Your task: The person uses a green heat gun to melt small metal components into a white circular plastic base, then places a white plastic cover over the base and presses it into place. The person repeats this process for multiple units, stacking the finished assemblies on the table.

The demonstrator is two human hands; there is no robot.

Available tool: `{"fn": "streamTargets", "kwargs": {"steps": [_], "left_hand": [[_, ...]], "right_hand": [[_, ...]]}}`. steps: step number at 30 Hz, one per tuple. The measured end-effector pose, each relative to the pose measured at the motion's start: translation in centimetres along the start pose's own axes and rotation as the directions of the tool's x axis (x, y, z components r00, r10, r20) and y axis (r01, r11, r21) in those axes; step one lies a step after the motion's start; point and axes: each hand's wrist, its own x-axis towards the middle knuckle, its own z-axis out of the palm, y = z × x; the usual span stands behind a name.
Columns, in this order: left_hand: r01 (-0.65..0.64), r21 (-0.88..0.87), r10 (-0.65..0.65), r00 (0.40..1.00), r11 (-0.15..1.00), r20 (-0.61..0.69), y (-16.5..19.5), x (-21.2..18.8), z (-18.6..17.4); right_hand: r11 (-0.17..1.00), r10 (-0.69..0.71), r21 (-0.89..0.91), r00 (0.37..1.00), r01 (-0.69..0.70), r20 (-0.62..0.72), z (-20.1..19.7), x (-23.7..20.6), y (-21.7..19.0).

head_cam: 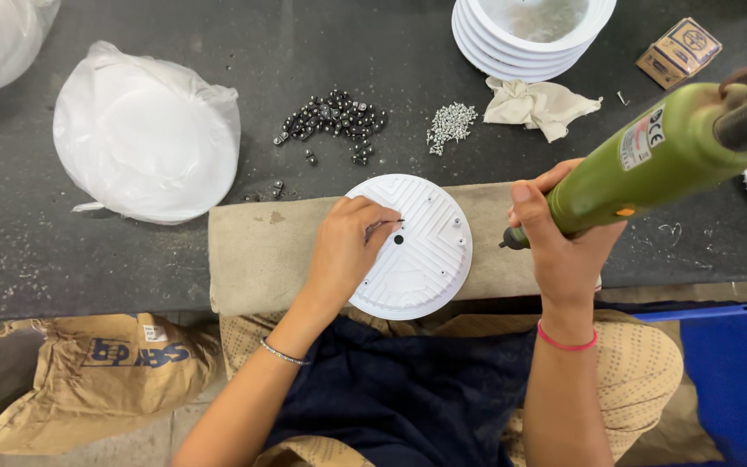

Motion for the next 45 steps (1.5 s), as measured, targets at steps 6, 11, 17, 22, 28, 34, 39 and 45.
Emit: {"fn": "streamTargets", "kwargs": {"steps": [6,11,17,22,28,34,39,45], "left_hand": [[0.042,-0.009,-0.042,0.999,0.999,0.019,0.0,-0.3,0.2],[0.036,-0.046,-0.036,0.999,0.998,0.013,0.2,-0.3,0.1],[0.054,-0.039,-0.053,0.998,0.998,0.03,0.4,-0.3,0.1],[-0.051,-0.005,0.051,0.998,0.999,0.03,0.3,-0.6,-0.1],[-0.172,-0.015,0.173,0.977,0.985,0.122,-0.8,-1.2,-1.3],[-0.174,-0.051,0.181,0.953,0.983,0.242,-2.2,-0.6,-2.0],[-0.218,-0.049,0.223,0.941,0.975,0.256,-2.4,-0.5,-1.8],[-0.275,0.012,0.262,0.925,0.961,0.274,-2.2,-1.0,-2.4]], "right_hand": [[1.0,-0.008,-0.011,1.0,0.008,0.009,-0.5,-0.3,0.2],[1.0,-0.007,-0.006,1.0,0.007,0.024,-0.2,-0.4,0.2],[1.0,0.005,0.004,1.0,-0.005,0.008,0.1,-0.4,0.1],[1.0,-0.001,-0.009,1.0,0.001,0.015,0.2,-0.4,-0.2],[1.0,-0.016,0.003,1.0,0.016,0.025,0.3,-0.6,-0.3],[1.0,-0.021,0.004,0.999,0.021,0.04,0.6,-0.7,-0.5],[0.999,-0.025,-0.027,0.999,0.026,0.045,0.6,-0.7,-0.7],[1.0,-0.022,-0.02,0.999,0.023,0.042,0.6,-0.7,-0.9]]}}
